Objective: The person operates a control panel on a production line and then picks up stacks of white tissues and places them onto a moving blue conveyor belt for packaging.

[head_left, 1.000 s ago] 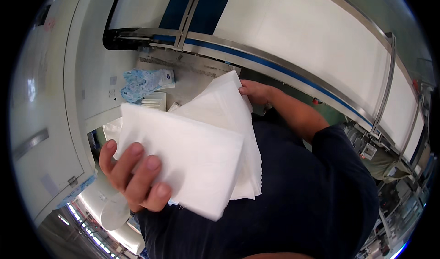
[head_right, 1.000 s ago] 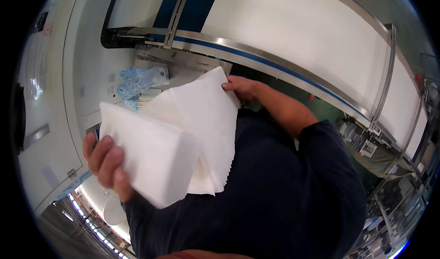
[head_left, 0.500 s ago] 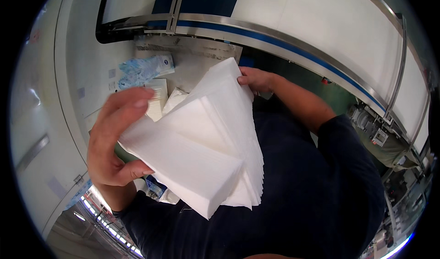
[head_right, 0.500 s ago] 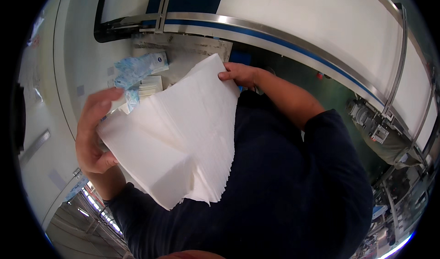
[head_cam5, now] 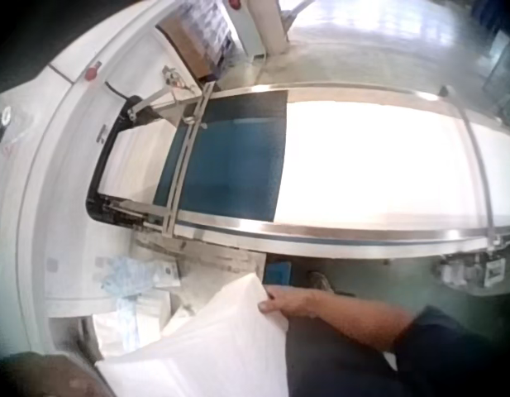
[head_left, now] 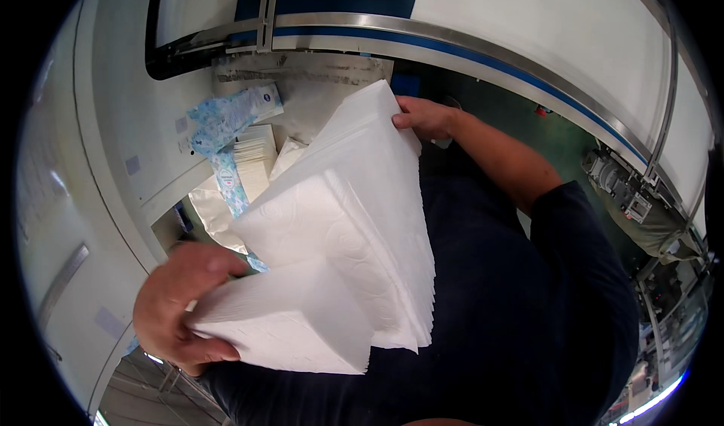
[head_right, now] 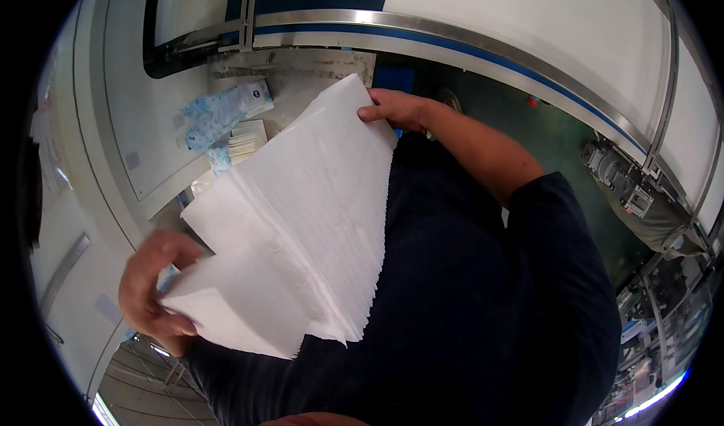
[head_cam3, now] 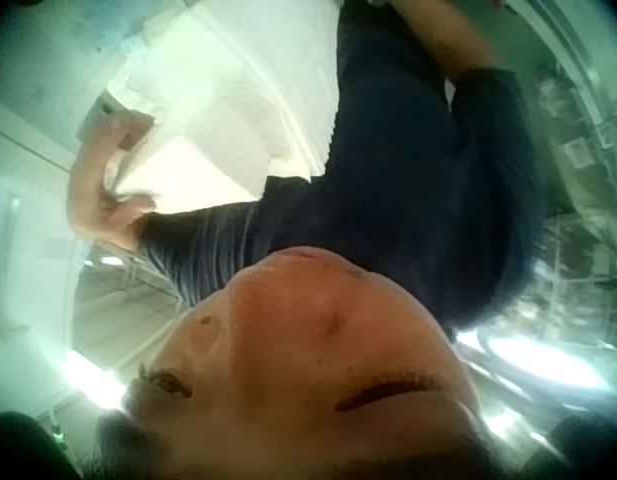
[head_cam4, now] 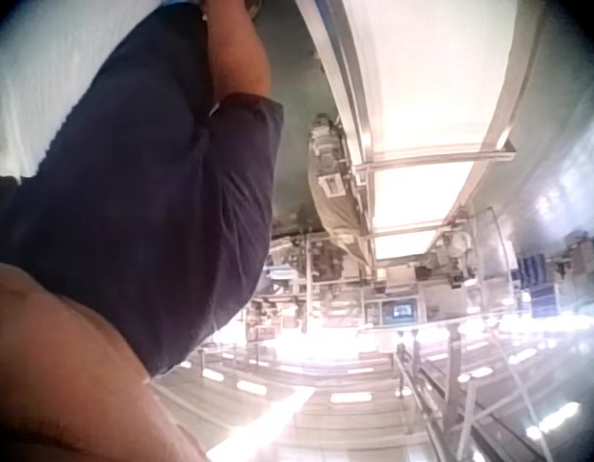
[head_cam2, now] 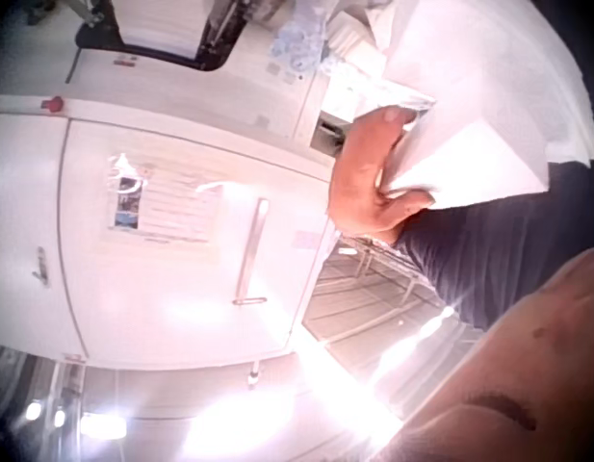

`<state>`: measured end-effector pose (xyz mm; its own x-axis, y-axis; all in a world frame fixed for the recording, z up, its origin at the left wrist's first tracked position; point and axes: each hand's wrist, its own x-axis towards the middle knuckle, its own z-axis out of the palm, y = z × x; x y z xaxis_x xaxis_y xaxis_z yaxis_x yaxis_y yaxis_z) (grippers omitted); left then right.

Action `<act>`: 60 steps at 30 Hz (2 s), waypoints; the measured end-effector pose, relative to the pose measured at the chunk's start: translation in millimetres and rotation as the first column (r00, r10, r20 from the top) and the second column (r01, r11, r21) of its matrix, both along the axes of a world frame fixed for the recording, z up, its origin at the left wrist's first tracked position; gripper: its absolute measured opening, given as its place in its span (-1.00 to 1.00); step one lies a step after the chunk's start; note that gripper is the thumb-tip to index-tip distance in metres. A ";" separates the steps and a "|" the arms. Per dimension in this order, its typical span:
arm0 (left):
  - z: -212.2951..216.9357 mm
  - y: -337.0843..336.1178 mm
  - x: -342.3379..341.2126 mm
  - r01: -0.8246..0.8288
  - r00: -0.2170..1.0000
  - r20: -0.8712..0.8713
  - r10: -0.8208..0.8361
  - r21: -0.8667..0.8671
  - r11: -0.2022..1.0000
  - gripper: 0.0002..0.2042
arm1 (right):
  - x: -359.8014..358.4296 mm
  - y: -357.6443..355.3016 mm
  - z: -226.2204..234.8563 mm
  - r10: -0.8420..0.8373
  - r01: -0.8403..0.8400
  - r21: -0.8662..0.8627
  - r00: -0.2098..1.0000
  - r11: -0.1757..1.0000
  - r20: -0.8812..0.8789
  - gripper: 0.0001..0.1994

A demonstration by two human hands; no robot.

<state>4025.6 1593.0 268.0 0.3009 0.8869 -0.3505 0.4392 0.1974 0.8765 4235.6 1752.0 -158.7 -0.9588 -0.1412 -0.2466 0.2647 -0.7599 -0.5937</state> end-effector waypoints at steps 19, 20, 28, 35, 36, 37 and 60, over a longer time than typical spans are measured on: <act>-53.4 -28.0 122.5 -0.887 0.461 0.367 0.808 0.214 0.409 0.28 | 3.0 11.9 17.9 -0.039 0.039 0.011 0.998 0.999 0.044 0.10; -54.0 -26.4 125.5 -0.896 0.444 0.363 0.819 0.205 0.395 0.29 | 4.4 10.9 14.9 -0.041 0.041 0.010 0.998 0.999 0.056 0.11; -33.7 -39.2 108.0 -0.873 0.464 0.149 0.873 -0.090 0.479 0.41 | 11.3 8.0 16.0 -0.050 0.053 -0.058 0.997 0.997 0.052 0.08; -28.6 -32.5 107.8 -0.877 0.426 0.134 0.895 -0.179 0.445 0.34 | 10.2 6.3 5.3 -0.072 0.074 -0.060 0.997 0.995 0.040 0.09; -30.3 -31.7 108.4 -0.878 0.435 0.109 0.894 -0.169 0.448 0.35 | 10.3 6.8 5.4 -0.076 0.078 -0.057 0.996 0.995 0.044 0.10; -31.0 -28.7 108.6 -0.876 0.448 0.082 0.890 -0.157 0.456 0.35 | 11.0 8.8 6.3 -0.079 0.081 -0.051 0.996 0.995 0.049 0.11; -19.4 19.3 115.0 -0.220 0.717 -0.605 0.346 0.274 0.936 0.11 | 33.8 13.9 9.6 0.042 -0.043 -0.070 0.999 0.997 -0.009 0.06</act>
<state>4140.6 1612.3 248.7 -0.2113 0.9565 -0.2012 0.8507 0.2813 0.4439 4269.4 1765.9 -149.1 -0.9532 -0.1987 -0.2278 0.2936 -0.7878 -0.5415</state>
